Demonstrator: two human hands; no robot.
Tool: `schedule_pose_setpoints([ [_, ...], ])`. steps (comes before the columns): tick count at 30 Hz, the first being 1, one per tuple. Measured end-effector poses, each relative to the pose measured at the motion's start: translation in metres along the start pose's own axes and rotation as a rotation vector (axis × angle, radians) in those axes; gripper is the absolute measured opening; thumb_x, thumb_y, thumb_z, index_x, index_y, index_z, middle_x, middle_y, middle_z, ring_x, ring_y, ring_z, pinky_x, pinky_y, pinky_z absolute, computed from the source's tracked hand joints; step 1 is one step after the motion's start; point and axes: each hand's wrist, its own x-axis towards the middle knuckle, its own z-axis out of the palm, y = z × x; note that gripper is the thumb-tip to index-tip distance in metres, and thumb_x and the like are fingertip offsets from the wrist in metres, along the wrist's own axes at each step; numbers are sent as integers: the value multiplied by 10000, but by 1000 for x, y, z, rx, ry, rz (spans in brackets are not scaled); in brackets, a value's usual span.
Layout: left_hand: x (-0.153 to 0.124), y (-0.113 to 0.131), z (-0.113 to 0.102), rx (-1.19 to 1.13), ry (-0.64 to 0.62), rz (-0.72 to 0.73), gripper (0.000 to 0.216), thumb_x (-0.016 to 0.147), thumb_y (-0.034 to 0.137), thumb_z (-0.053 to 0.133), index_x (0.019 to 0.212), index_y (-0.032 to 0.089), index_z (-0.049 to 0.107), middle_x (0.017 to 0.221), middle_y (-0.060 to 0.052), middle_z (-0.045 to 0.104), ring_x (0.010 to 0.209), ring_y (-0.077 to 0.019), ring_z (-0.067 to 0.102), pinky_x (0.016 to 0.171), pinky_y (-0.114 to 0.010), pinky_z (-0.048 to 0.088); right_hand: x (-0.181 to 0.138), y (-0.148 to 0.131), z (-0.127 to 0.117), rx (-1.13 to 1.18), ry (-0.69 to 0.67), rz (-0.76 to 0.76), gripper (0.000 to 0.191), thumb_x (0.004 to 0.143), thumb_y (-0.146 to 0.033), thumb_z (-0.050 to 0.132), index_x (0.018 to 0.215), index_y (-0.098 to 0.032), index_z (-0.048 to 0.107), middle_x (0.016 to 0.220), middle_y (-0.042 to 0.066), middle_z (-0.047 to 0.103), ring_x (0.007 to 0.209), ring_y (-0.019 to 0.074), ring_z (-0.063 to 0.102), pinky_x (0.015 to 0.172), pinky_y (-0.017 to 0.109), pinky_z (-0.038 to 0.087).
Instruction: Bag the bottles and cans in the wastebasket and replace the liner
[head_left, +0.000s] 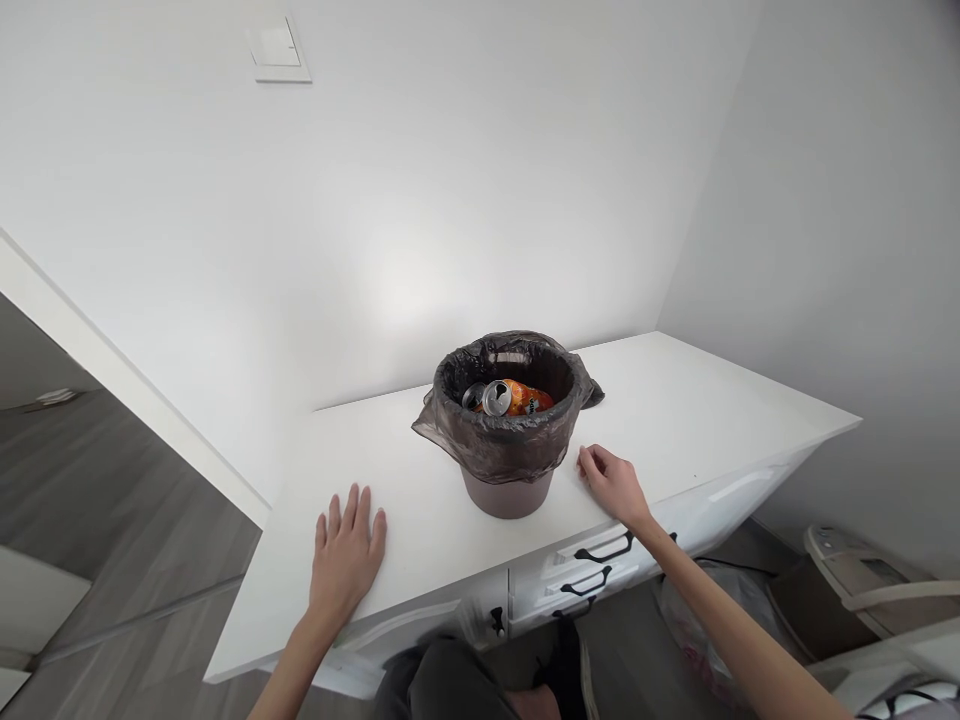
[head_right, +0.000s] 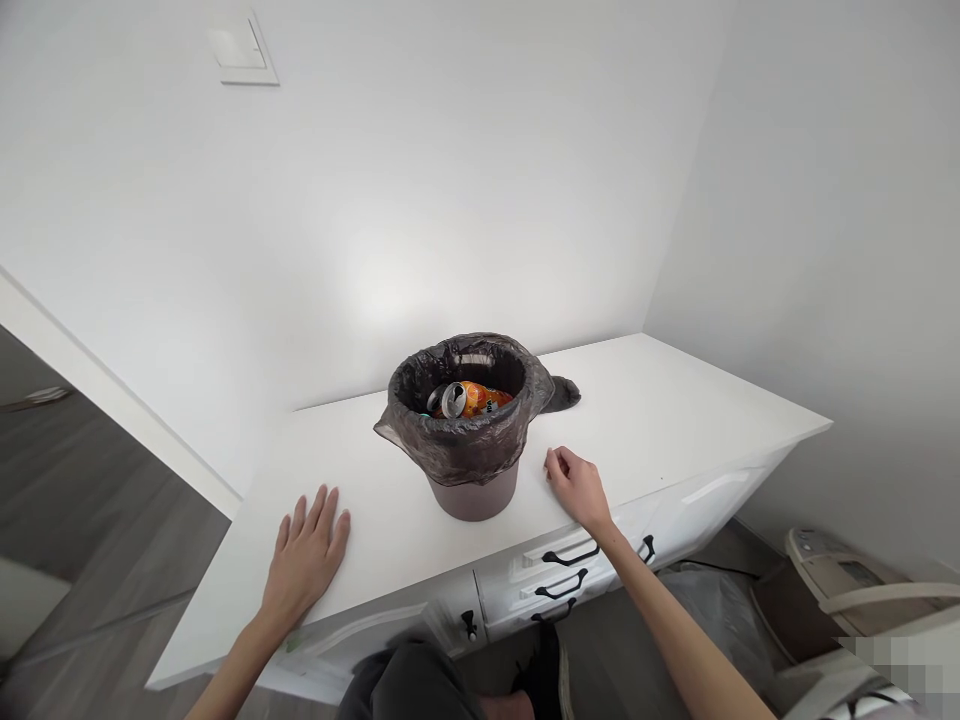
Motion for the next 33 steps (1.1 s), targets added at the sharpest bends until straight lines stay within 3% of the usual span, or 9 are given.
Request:
schedule_pose_setpoints([
  [12, 0, -2, -1, -106, 35, -21, 711, 1037, 510, 273, 1591, 100, 451, 1683, -140, 381, 1587, -402, 265, 1277, -598, 247, 3, 7, 3, 1, -25, -6, 476, 1017, -586, 417, 721, -250, 580, 660, 26, 682, 624, 208, 609, 684, 314, 432],
  [15, -3, 4, -13, -183, 81, 0, 679, 1025, 501, 308, 1515, 87, 531, 1652, -176, 428, 1587, -405, 265, 1251, -605, 306, 5, 12, 3, 38, -42, 8, 516, 1002, -641, 423, 715, -246, 592, 662, 31, 678, 625, 207, 604, 693, 325, 445],
  [18, -6, 23, -35, -328, 193, 125, 535, 1020, 475, 352, 1327, 166, 664, 1540, -154, 571, 1555, -363, 359, 1239, -584, 346, 14, 7, -1, 221, -91, 63, 557, 959, -731, 443, 807, -232, 641, 771, 69, 726, 665, 222, 637, 686, 341, 489],
  [20, -5, 42, -53, -482, 206, 173, 452, 1021, 495, 390, 1213, 226, 698, 1425, -127, 664, 1472, -334, 487, 1219, -560, 388, 26, -4, -7, 418, -146, 114, 600, 943, -774, 430, 921, -222, 664, 875, 104, 750, 715, 240, 678, 655, 348, 519],
  [22, 2, 64, -71, -686, 140, 111, 462, 1017, 564, 407, 1205, 244, 683, 1352, -121, 705, 1366, -322, 588, 1149, -538, 473, 41, -23, -17, 579, -200, 139, 651, 947, -796, 384, 974, -214, 674, 897, 122, 750, 755, 258, 706, 624, 348, 534],
  [25, 27, 91, -98, -1055, -52, -77, 655, 1024, 672, 259, 1247, 195, 649, 1317, -166, 716, 1251, -311, 673, 1024, -493, 572, 65, -61, -37, 693, -245, 113, 721, 966, -804, 308, 952, -198, 699, 855, 139, 744, 796, 275, 721, 616, 345, 542],
  [28, 60, 108, -126, -1455, -276, -202, 782, 1012, 709, 140, 1119, 168, 694, 1248, -192, 732, 1139, -282, 724, 977, -448, 602, 81, -99, -59, 748, -323, 104, 687, 988, -759, 345, 984, -181, 715, 889, 140, 755, 792, 253, 701, 631, 333, 548],
  [30, 78, 115, -144, -1658, -335, -257, 647, 995, 696, 335, 993, 172, 714, 1108, -172, 756, 1004, -254, 744, 932, -412, 617, 84, -121, -73, 778, -379, 124, 532, 962, -677, 534, 1019, -180, 717, 919, 112, 760, 765, 217, 675, 641, 313, 547],
  [33, 97, 123, -168, -1798, -237, -294, 253, 834, 406, 759, 861, 161, 703, 855, -86, 723, 763, -180, 699, 776, -324, 618, 83, -148, -92, 801, -315, 174, 357, 820, -496, 800, 992, -197, 706, 882, 50, 749, 691, 162, 629, 589, 265, 517],
])
